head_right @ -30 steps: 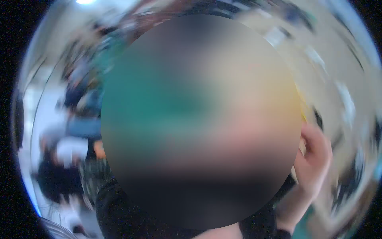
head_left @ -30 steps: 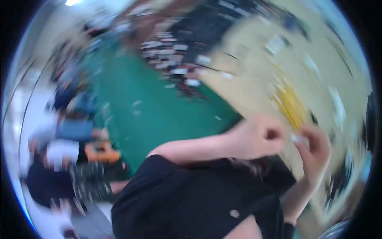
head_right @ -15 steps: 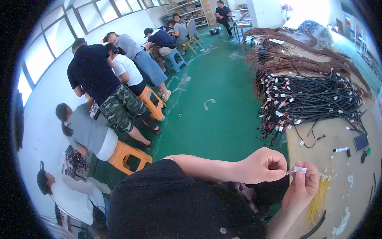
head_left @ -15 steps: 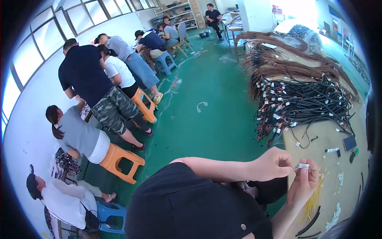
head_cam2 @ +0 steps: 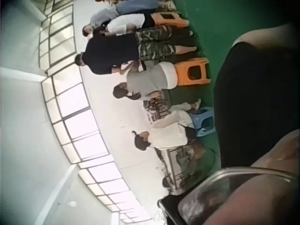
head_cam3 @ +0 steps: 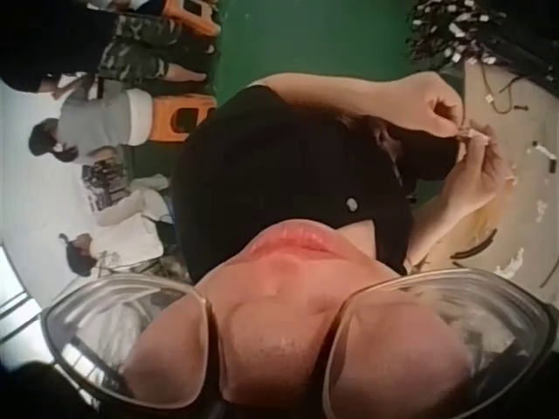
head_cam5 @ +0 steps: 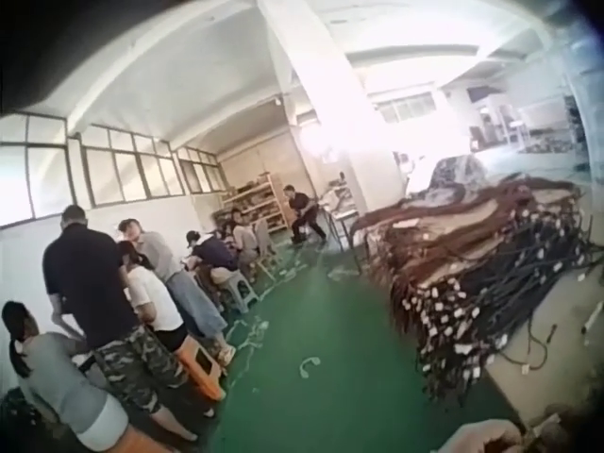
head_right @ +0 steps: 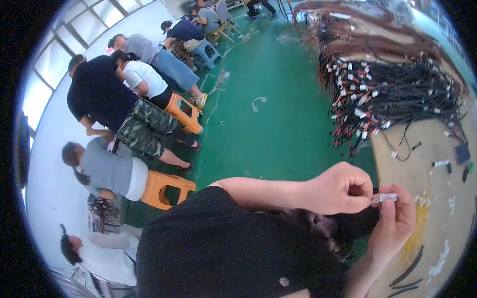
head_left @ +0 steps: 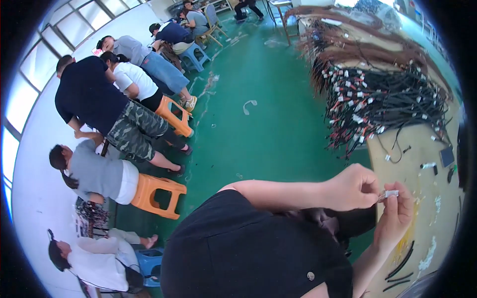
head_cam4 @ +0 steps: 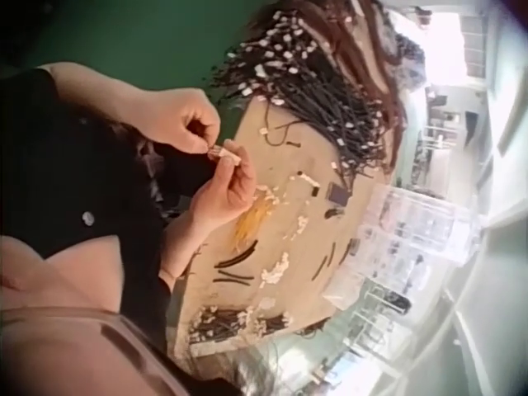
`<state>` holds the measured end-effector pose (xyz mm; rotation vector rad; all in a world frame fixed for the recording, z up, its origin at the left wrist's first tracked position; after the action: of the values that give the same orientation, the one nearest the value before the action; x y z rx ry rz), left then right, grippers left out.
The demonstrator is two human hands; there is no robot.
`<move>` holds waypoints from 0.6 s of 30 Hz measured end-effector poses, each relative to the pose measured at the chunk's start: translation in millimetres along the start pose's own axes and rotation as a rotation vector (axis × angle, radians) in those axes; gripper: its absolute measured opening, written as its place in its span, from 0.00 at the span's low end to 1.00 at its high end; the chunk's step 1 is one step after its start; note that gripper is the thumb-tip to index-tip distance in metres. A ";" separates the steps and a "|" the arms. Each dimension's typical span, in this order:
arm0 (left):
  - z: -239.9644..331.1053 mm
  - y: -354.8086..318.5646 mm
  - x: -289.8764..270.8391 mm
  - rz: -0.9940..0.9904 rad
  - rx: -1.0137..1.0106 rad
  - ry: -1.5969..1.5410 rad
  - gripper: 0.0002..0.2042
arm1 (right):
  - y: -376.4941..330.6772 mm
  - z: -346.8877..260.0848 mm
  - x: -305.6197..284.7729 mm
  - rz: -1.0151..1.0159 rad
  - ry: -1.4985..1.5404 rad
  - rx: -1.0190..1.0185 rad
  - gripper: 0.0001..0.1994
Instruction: The person assembles electronic cable harnesses by hand, inserting thin wires into connectors and threading them through protective sleeves.
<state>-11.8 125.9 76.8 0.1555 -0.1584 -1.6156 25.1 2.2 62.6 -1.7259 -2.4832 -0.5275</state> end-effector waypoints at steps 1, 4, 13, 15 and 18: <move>-4.6 -1.2 0.8 -0.025 -0.088 -0.097 0.02 | -1.0 -0.3 1.2 -0.051 0.001 0.019 0.10; -17.1 -4.5 6.4 -0.054 -0.201 -0.288 0.02 | -2.9 -5.2 8.1 -0.159 0.037 0.018 0.09; -21.1 -1.9 14.1 -0.080 -0.257 -0.238 0.02 | -9.3 8.8 -3.6 -0.043 0.085 0.029 0.08; -21.4 0.4 15.3 -0.078 -0.256 -0.230 0.03 | -8.5 11.2 -5.0 -0.065 0.097 0.020 0.09; -21.3 -1.0 22.1 -0.079 -0.216 -0.210 0.03 | -16.0 10.8 -10.2 -0.042 0.106 -0.009 0.09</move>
<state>-9.7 103.8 55.7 -0.1770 -0.1387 -1.7146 15.5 -8.5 46.1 -1.6078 -2.4520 -0.6174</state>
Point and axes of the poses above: each hand's wrist, its own y-axis towards the middle knuckle, its own x-axis out of the palm, z = x × y, the point moved 8 cm from there along y, towards the middle knuckle, and after that the axes turned 2 degrees about x, right-handed, at the moved point
